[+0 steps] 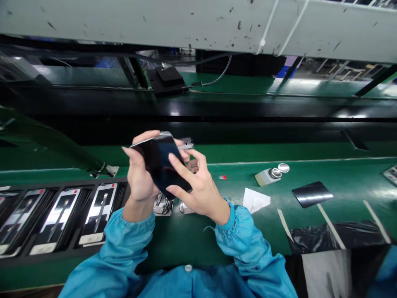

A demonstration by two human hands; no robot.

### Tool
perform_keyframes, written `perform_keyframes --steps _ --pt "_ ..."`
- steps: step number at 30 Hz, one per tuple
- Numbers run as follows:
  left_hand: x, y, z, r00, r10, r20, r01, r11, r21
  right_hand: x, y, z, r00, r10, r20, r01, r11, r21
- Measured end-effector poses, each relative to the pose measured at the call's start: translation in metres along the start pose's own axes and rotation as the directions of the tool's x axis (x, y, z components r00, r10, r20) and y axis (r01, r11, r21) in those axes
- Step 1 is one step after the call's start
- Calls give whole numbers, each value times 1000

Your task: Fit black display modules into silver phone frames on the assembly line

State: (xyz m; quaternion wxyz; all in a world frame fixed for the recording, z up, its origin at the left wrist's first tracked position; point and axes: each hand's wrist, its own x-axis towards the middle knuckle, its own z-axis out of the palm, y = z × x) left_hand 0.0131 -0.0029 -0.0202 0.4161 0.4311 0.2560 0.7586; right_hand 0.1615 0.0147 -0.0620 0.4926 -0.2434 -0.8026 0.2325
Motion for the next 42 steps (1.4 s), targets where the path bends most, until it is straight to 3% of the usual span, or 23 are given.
perform_keyframes --steps 3,6,9,16,22,31,35,38,42 --pt "-6 -1 -5 989 -142 31 139 988 64 3 -9 -15 979 174 -103 -157 976 149" --pt "-15 -7 -4 957 -266 119 251 959 128 4 -14 -32 933 358 33 -344 862 373" --pt "-21 -9 4 940 -299 162 275 949 157 6 -17 -43 895 421 147 -437 760 481" --pt "-22 1 17 977 -142 160 97 961 258 16 -27 -50 947 305 103 -314 806 502" --pt "-29 3 17 967 -161 199 115 968 222 13 -30 -55 974 217 70 -223 843 489" --pt "-27 0 18 956 6 295 -122 919 375 17 -30 -57 979 204 28 -196 887 418" --pt "-25 -3 15 942 51 331 -207 866 456 19 -30 -49 947 319 -41 -276 873 403" --pt "-24 -1 14 948 29 316 -172 884 435 16 -27 -46 928 372 -19 -331 847 415" --pt "-19 2 15 974 -96 206 10 923 384 13 -23 -51 919 377 118 -391 821 416"
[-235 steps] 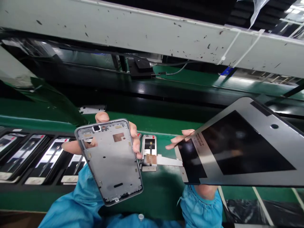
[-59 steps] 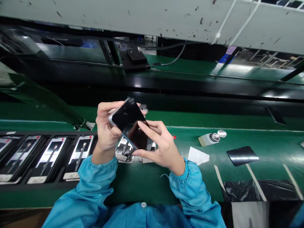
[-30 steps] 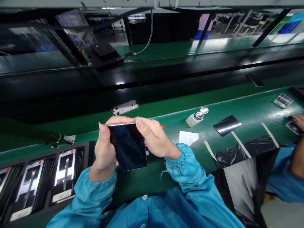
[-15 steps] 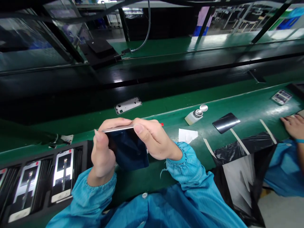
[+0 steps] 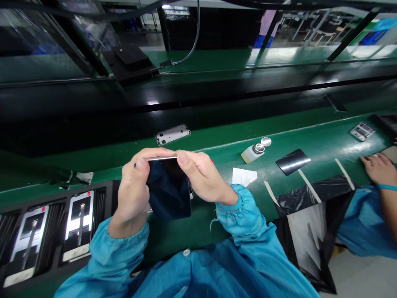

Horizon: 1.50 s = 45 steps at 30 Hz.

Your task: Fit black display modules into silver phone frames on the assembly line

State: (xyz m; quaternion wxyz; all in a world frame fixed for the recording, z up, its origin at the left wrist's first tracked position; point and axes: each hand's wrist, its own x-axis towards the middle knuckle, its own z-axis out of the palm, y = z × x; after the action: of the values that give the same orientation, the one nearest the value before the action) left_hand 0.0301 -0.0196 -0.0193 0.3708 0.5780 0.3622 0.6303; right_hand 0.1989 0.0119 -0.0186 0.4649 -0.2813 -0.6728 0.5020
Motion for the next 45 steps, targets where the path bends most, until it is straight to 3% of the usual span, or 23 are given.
perform_keyframes --steps 4,8,11,13,15,19,27,32,36,40,45 --pt "11 6 -6 982 -173 -77 159 973 -165 0 -4 1 998 19 67 -17 1000 -26" --pt "15 24 -27 930 -278 -240 174 908 -380 -8 -6 13 959 25 284 -9 998 -59" --pt "8 41 -39 909 -264 -321 105 893 -437 -13 -1 19 878 -59 476 172 965 -197" --pt "2 51 -42 899 -239 -366 64 900 -432 -14 4 21 817 -157 554 315 927 -203" --pt "-3 58 -43 887 -232 -399 36 897 -441 -13 9 24 780 -241 577 388 910 -144" --pt "-9 65 -44 864 -255 -434 6 867 -498 -13 14 31 745 -294 599 402 914 -52" --pt "-10 70 -54 903 -198 -382 -66 813 -578 -21 21 35 742 -358 567 411 911 37" --pt "1 68 -51 925 -230 -304 -30 751 -659 -21 34 37 813 -310 493 329 943 50" --pt "14 51 -44 888 -193 -418 -113 789 -604 -20 45 51 877 -142 459 122 990 74" --pt "23 37 -40 853 -165 -495 -168 812 -559 -14 54 62 864 -2 503 -102 979 178" --pt "29 34 -39 839 -208 -502 -118 832 -542 -7 58 65 840 49 540 -194 957 214"
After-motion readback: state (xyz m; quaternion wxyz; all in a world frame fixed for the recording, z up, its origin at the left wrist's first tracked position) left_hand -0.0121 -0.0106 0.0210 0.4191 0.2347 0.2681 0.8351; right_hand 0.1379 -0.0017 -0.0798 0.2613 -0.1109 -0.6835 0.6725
